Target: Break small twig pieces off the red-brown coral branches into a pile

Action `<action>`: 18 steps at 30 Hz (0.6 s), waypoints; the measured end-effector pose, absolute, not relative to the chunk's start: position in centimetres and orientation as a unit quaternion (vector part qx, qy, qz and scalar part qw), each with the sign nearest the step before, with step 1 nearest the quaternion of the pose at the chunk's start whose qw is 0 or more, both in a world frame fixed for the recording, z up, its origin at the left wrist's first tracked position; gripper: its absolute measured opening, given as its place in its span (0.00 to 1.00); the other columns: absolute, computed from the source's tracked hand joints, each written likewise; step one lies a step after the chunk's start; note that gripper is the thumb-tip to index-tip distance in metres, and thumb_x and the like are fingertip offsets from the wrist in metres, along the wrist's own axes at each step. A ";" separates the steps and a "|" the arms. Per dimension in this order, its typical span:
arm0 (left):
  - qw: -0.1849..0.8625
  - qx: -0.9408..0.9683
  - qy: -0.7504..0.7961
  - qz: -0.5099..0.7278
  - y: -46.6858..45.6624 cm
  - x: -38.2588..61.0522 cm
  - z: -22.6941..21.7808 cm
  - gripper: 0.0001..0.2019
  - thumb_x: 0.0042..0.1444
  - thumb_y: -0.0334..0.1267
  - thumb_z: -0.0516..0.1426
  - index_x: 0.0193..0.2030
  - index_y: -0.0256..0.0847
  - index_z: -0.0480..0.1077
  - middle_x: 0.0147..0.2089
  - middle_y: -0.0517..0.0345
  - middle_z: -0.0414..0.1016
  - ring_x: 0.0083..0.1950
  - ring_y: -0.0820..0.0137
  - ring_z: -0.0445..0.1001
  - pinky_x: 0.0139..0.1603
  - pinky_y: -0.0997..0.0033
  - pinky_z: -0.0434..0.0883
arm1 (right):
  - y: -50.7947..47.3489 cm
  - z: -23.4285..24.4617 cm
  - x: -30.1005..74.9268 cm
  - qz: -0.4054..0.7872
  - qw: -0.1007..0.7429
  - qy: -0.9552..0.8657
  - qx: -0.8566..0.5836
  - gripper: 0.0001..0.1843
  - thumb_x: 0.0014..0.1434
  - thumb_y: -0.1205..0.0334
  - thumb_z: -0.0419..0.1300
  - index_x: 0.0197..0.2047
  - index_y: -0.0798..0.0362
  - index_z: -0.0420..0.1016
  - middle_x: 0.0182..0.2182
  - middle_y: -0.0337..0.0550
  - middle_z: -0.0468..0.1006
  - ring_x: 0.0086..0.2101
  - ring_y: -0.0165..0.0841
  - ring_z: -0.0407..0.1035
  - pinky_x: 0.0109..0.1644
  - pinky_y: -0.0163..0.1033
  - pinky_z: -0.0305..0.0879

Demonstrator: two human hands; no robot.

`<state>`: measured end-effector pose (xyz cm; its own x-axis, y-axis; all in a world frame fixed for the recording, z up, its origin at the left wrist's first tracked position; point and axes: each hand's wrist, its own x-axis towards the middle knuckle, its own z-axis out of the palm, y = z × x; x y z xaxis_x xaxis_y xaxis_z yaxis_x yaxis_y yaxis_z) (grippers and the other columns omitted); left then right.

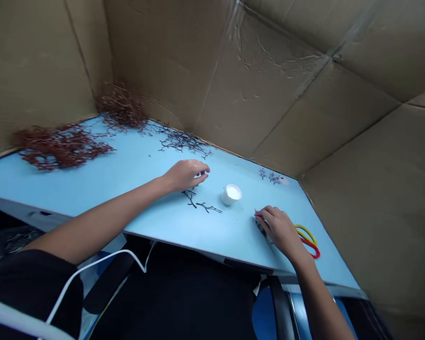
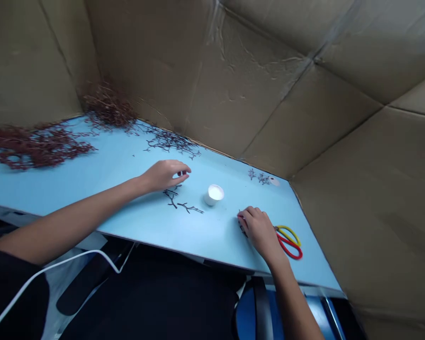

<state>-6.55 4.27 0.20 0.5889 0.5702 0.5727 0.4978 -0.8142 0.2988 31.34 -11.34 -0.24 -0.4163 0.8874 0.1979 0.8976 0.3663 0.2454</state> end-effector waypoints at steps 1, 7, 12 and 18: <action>0.050 0.891 0.302 0.336 4.4 -6.6 0.2 0.12 0.70 0.40 0.55 0.50 0.42 0.80 0.45 0.53 0.86 0.44 0.63 0.81 0.42 0.65 0.73 | -11.6 0.0 31.1 -0.152 0.007 -0.825 -0.545 0.17 0.78 0.57 0.51 0.50 0.51 0.80 0.45 0.53 0.81 0.42 0.44 0.74 0.44 0.47 0.66; 0.049 0.889 0.309 0.335 4.6 -6.5 0.1 0.14 0.70 0.42 0.54 0.50 0.43 0.80 0.44 0.51 0.85 0.45 0.60 0.82 0.43 0.63 0.73 | -12.9 0.5 29.3 -0.176 -0.076 -0.784 -0.590 0.14 0.74 0.62 0.56 0.44 0.52 0.84 0.41 0.55 0.80 0.41 0.48 0.72 0.43 0.50 0.67; 0.040 0.891 0.316 0.325 4.6 -6.4 -0.1 0.14 0.70 0.41 0.54 0.50 0.43 0.80 0.45 0.52 0.85 0.46 0.61 0.82 0.45 0.64 0.74 | -12.3 -0.6 28.2 -0.209 -0.074 -0.777 -0.589 0.14 0.72 0.70 0.55 0.39 0.53 0.82 0.40 0.56 0.79 0.41 0.48 0.71 0.42 0.50 0.65; 0.026 0.904 0.297 0.308 4.4 -6.1 -0.5 0.11 0.70 0.38 0.56 0.49 0.41 0.79 0.45 0.51 0.85 0.47 0.61 0.82 0.47 0.63 0.74 | -12.7 2.4 28.7 -0.214 0.016 -0.806 -0.551 0.13 0.71 0.65 0.56 0.38 0.51 0.82 0.36 0.55 0.79 0.37 0.47 0.72 0.40 0.51 0.66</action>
